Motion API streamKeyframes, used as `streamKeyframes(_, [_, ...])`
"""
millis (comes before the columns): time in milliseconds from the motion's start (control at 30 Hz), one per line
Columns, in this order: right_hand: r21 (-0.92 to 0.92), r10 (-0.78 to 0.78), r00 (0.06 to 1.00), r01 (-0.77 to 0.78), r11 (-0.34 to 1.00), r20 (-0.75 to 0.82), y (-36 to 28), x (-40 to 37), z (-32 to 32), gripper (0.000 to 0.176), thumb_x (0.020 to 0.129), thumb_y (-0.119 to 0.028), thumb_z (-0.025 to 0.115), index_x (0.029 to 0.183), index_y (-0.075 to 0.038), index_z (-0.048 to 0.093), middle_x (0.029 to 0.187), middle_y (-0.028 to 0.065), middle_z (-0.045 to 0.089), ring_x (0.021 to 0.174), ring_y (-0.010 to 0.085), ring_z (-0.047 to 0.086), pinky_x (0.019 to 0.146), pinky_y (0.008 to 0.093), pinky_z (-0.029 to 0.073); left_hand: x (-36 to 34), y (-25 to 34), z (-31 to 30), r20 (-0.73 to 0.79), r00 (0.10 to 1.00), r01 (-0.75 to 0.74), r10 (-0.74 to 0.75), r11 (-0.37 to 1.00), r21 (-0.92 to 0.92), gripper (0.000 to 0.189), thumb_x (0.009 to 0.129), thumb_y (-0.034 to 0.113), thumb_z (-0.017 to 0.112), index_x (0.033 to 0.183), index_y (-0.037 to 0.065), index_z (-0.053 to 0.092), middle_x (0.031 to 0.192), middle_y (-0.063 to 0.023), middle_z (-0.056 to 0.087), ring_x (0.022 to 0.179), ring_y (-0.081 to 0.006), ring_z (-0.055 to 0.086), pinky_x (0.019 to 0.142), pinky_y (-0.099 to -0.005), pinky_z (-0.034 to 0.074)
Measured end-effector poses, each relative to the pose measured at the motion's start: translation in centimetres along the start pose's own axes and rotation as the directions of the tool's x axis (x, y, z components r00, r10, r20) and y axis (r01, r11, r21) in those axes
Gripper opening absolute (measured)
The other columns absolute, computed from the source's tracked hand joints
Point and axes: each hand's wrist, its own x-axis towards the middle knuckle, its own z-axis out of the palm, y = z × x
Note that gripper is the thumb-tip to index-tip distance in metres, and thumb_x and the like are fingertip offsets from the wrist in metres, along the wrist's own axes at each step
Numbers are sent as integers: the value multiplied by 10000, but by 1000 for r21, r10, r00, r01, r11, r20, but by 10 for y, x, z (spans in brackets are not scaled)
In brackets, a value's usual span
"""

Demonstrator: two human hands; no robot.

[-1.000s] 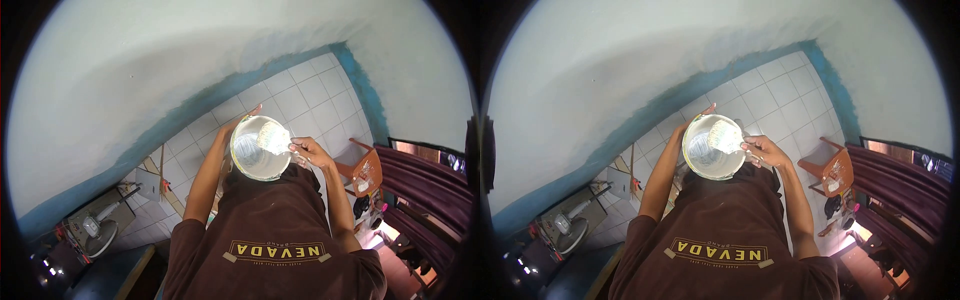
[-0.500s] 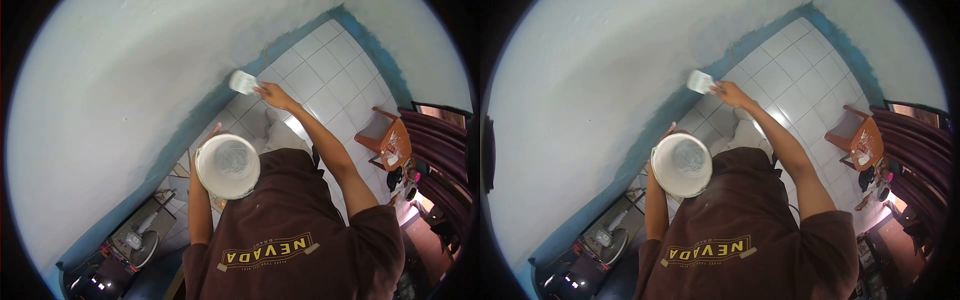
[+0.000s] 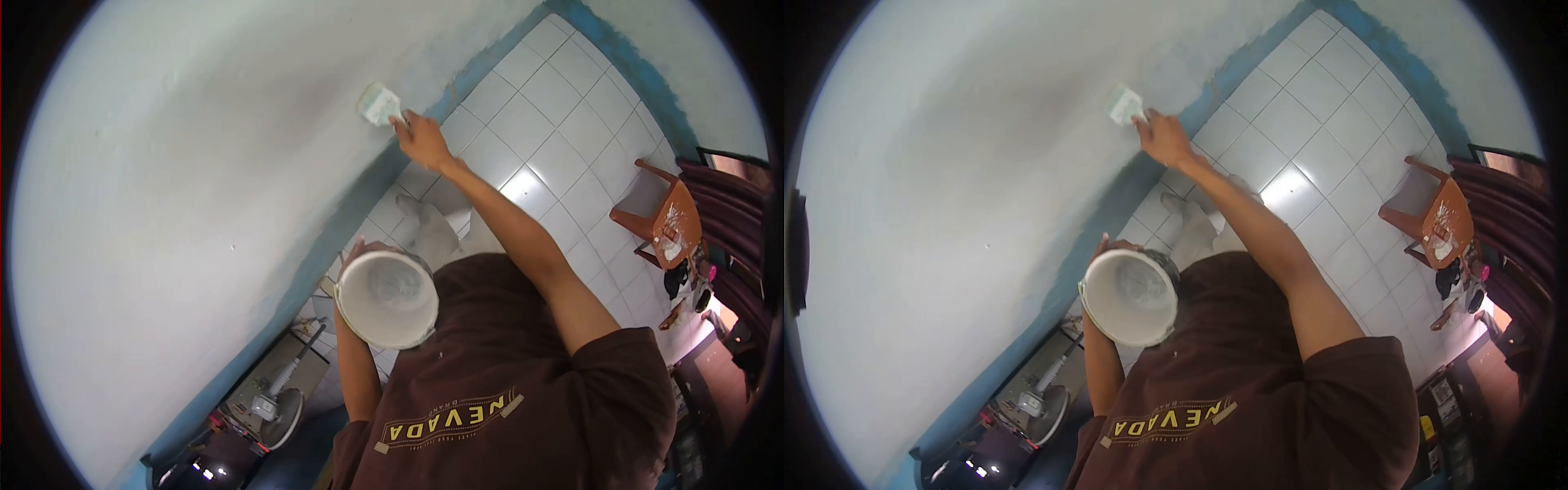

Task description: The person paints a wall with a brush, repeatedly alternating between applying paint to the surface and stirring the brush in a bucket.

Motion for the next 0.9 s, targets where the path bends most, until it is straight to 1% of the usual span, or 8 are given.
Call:
streamKeyframes(133, [131,-130,992,128,983,2,29,12,17,359,1014,-306,501,1016,27,637,715,284,617,746,459,641,741,521,511,9,5,-6,-33,999,-12,18,984,180,625,1065,479,368,929,-25,711,942,-143,690,937,-251,646,900,-380,522])
streamKeyframes(267, [31,-103,995,102,994,12,154,69,69,383,1022,-310,478,1033,37,639,732,252,653,766,437,664,759,524,521,9,2,-10,-13,1000,19,-17,982,187,568,1066,443,395,975,-36,687,955,-147,681,915,-251,670,879,-377,547])
streamKeyframes(367, [-165,232,964,-210,964,129,200,79,87,411,1028,-318,459,1006,40,658,779,240,686,818,430,680,793,523,532,14,-7,-24,92,993,-96,74,961,261,583,1081,414,366,945,-41,704,991,-167,664,1061,-256,604,997,-390,468])
streamKeyframes(467, [-268,278,960,-265,926,12,186,76,92,438,1032,-340,492,935,48,672,726,256,671,745,416,690,755,460,553,20,-7,-22,65,998,-29,12,959,280,612,1082,435,342,953,-41,705,1010,-161,668,1053,-254,609,995,-381,473])
streamKeyframes(633, [-132,-25,998,18,991,-52,75,30,41,425,1022,-321,518,857,47,654,593,243,600,577,426,632,623,494,524,42,-3,-18,150,986,13,-69,939,345,692,1069,514,303,996,-53,694,1040,-158,672,1036,-257,629,991,-367,479])
streamKeyframes(700, [108,-102,995,102,989,-4,37,9,15,400,1024,-296,516,858,44,644,564,220,574,528,399,593,581,485,493,53,0,-12,164,973,109,-166,945,310,730,1062,545,286,1017,-61,689,1055,-165,673,1035,-261,634,991,-365,480])
streamKeyframes(833, [97,-175,984,172,980,32,82,21,40,421,1023,-353,502,970,31,663,671,212,653,573,357,642,629,494,519,44,6,28,244,953,132,-178,972,194,803,1031,610,286,1186,-102,624,1166,-202,661,1073,-272,630,1001,-362,470])
streamKeyframes(900, [57,10,992,-17,998,124,148,51,68,467,1027,-400,477,1011,28,664,746,227,675,676,368,678,681,499,534,28,5,37,196,979,30,-60,988,152,825,1012,623,317,1292,-114,559,1239,-209,638,1121,-271,609,1013,-356,455])
